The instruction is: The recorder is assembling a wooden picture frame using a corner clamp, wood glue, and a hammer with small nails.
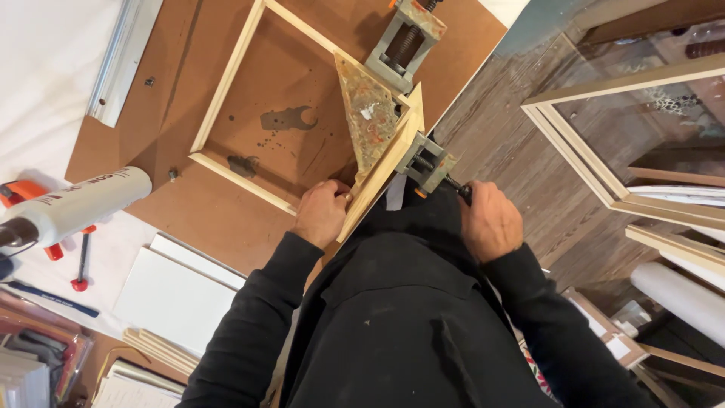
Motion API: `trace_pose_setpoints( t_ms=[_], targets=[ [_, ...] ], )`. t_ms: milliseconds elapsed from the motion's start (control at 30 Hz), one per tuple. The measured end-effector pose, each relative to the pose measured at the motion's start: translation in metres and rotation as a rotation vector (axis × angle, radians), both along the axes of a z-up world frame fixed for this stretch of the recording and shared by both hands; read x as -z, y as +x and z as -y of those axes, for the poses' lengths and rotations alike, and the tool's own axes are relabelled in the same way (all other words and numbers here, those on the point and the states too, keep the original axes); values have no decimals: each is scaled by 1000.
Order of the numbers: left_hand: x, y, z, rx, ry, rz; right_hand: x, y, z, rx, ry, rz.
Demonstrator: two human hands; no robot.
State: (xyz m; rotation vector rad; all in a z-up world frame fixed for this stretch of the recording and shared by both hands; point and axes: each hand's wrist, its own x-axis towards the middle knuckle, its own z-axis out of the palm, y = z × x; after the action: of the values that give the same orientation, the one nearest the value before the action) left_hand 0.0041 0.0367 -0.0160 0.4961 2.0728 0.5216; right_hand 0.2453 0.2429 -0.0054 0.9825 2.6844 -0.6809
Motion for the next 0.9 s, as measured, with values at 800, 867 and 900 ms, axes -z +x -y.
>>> trace_pose_setpoints(
  t_ms=[800, 867, 900],
  targets=[
    [-11, -16, -23, 30, -142, 68, 29, -22, -82, -75, -839, 139],
    [-12, -16, -27, 4, -212, 114, 29, -23, -90, -82, -880, 119],
    [-13, -16, -30, -34, -271, 166, 28, -23, -94, -98, -910, 109]
  ],
)
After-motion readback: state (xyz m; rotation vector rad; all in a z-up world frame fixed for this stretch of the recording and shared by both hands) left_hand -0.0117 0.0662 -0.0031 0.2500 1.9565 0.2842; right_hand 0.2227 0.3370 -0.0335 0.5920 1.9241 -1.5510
